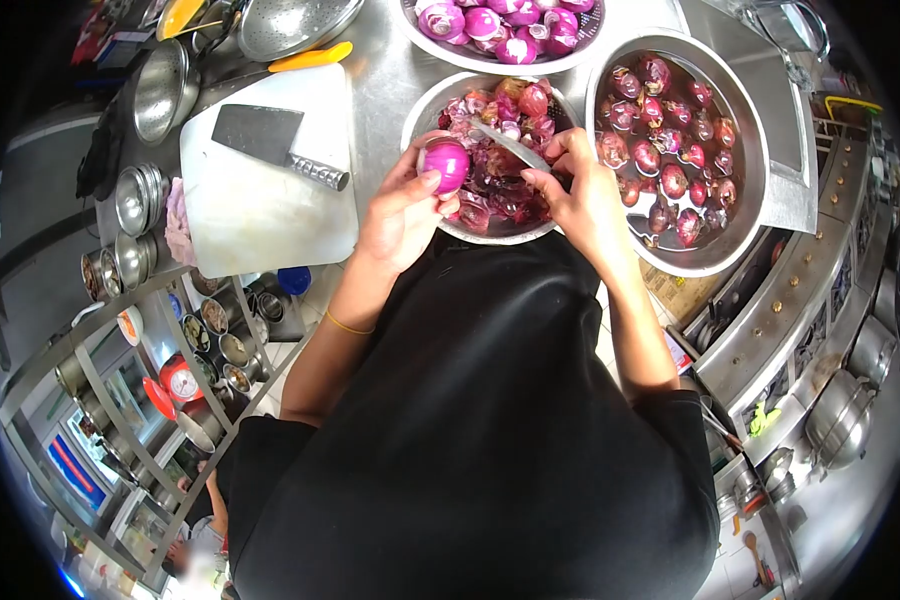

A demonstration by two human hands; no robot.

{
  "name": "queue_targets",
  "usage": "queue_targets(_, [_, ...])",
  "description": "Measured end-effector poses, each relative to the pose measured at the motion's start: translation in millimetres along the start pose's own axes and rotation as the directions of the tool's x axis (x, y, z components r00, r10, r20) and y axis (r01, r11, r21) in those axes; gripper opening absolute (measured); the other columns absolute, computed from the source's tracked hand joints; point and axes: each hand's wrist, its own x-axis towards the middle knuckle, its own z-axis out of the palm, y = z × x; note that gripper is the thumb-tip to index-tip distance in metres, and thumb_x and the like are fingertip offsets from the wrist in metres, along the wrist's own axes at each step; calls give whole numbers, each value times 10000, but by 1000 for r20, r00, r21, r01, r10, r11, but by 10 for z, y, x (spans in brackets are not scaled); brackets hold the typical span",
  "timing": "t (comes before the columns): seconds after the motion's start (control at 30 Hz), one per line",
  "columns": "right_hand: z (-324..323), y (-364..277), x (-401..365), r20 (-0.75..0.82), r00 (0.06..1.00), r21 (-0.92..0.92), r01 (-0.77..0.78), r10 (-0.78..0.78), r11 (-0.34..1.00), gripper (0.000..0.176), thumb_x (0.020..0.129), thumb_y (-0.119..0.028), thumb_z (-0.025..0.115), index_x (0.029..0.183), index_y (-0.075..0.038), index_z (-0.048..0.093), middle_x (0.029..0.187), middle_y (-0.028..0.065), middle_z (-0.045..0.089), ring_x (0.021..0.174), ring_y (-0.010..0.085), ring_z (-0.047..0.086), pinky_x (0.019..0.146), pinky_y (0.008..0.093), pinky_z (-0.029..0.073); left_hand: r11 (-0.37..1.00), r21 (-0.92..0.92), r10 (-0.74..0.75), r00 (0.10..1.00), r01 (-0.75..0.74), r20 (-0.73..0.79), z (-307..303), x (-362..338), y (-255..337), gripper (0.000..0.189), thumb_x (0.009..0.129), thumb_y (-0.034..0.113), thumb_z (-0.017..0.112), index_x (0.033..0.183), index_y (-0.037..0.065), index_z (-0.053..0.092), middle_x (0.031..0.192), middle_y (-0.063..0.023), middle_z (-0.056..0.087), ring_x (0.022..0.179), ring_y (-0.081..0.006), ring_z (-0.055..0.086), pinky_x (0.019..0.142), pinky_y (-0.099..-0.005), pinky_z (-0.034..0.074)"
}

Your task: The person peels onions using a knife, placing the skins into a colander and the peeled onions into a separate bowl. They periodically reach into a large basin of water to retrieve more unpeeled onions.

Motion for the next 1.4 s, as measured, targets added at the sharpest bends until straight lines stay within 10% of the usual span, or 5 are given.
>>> queue_targets(0.27, [-91, -345, -225, 81, 987, 265, 110, -136, 958, 385, 873, -106, 607, 1236, -100, 477, 794, 181, 621, 734, 357, 639, 651, 410, 472, 760, 560, 395, 919, -329, 4, 150, 48, 8, 641, 698, -20, 764, 1263, -13, 460, 1164, -89, 533, 1073, -158, 539, 943, -283, 438])
queue_targets(0.6, [-77, -416, -223, 82, 976, 285, 173, -204, 943, 368, 868, -52, 584, 1224, -82, 495, 1046, 213, 632, 971, 388, 618, 787, 411, 497, 816, 507, 305, 952, -278, 32, 226, 30, 96, 628, 700, -1, 769, 1254, -49, 477, 1163, -111, 558, 1066, -161, 551, 947, -289, 436])
queue_targets(1.33, [7, -407, -144, -6, 925, 404, 350, -380, 845, 422, 859, 12, 543, 1255, -131, 566, 1036, 184, 643, 928, 356, 638, 741, 391, 513, 848, 457, 257, 962, -268, 87, 209, 7, 90, 621, 716, -4, 753, 1265, -43, 464, 1128, -119, 583, 1044, -166, 571, 933, -294, 456])
queue_targets(1.4, [-57, -416, -155, 160, 940, 361, 228, -301, 904, 391, 868, 23, 531, 1224, -122, 600, 1072, 179, 639, 965, 333, 642, 776, 367, 514, 851, 464, 234, 969, -245, 82, 212, -2, 98, 625, 718, 1, 754, 1267, -43, 460, 1141, -121, 577, 1047, -165, 570, 933, -295, 459])
